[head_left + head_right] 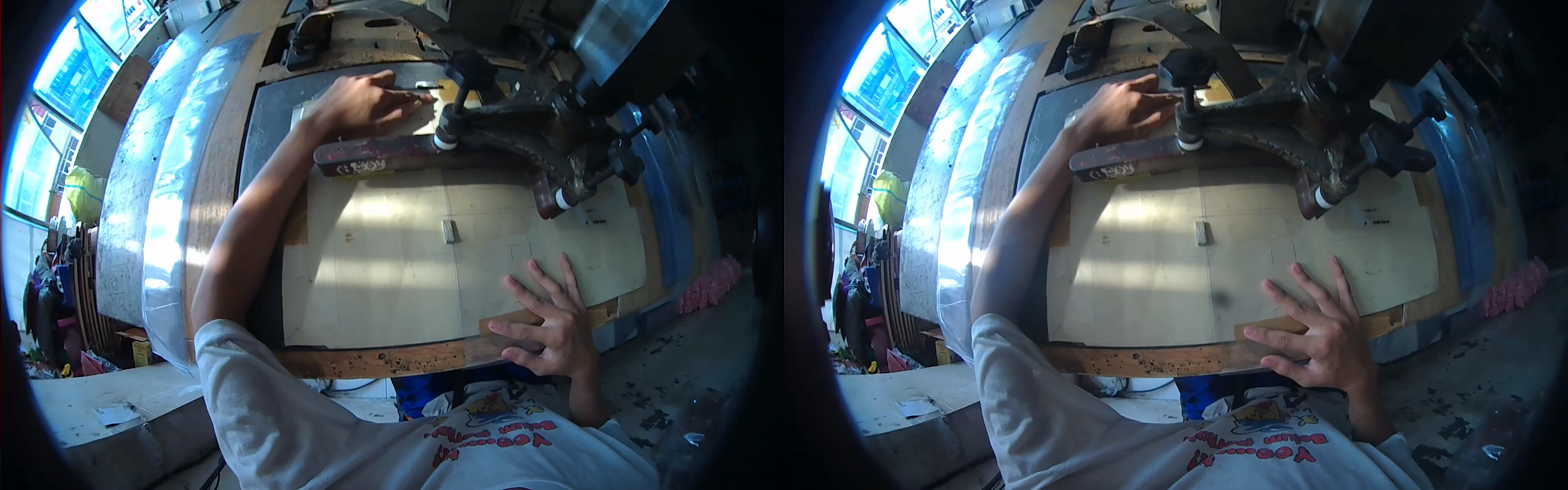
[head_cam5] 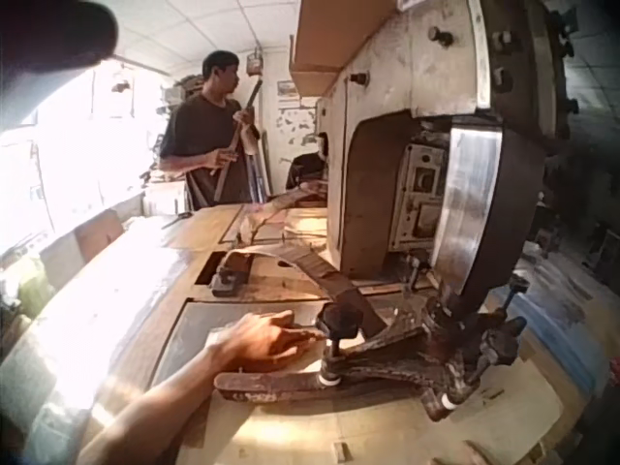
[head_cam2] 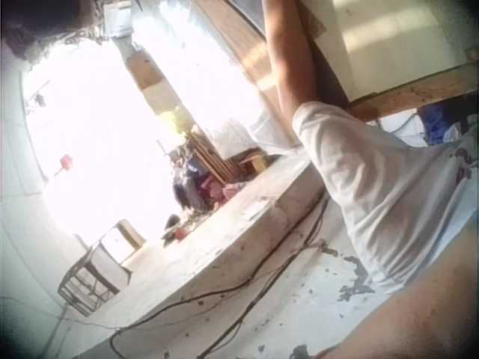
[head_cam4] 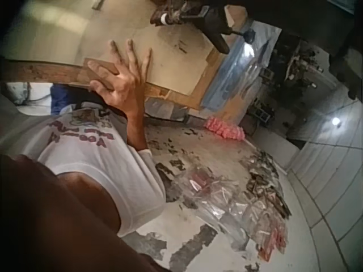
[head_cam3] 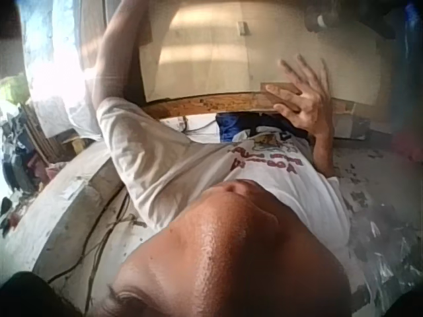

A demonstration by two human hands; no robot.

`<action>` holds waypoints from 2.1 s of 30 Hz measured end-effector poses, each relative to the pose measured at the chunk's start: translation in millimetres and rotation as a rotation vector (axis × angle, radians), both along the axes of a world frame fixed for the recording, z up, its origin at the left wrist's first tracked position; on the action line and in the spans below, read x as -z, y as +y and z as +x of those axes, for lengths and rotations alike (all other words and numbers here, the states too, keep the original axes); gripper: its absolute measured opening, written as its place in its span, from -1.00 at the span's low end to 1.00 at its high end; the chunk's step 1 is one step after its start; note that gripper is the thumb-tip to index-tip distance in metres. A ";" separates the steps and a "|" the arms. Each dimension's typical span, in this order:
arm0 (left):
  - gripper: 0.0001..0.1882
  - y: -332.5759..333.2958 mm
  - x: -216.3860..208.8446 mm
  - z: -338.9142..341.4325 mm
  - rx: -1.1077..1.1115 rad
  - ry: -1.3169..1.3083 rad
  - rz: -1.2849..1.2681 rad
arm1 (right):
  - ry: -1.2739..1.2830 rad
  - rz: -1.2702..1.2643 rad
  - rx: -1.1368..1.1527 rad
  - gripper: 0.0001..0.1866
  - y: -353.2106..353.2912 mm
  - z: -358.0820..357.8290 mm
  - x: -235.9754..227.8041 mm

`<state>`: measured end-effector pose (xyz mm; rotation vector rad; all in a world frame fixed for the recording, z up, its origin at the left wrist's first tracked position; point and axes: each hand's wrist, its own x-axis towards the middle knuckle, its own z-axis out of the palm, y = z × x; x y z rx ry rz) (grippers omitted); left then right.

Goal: The person seals plastic sheets by positioning them on the work surface, lowering the machine press arm onto each sheet, and gathering the finished sheets by hand.

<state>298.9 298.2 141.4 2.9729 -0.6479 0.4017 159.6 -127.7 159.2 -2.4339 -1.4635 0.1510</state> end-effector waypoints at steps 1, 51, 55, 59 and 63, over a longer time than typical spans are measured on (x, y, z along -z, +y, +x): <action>-0.63 3.9 1.8 -0.2 0.052 -0.023 -0.018 | 0.006 -0.007 0.007 -0.62 0.5 -1.1 0.0; -0.29 -319.5 283.5 -283.3 -0.733 0.270 -0.590 | 0.029 0.080 0.627 -0.33 -82.0 56.8 328.0; -0.33 -271.3 307.2 -272.8 -0.827 0.200 -0.463 | 0.245 -0.291 0.939 -0.42 -24.0 33.3 263.2; -0.46 -260.9 327.4 -253.2 -0.779 0.285 -0.598 | 0.180 -0.307 0.910 -0.41 -25.6 48.0 267.1; -0.68 -261.4 379.7 -245.7 -0.709 0.107 -0.535 | 0.162 -0.335 0.904 -0.41 -33.6 51.2 273.2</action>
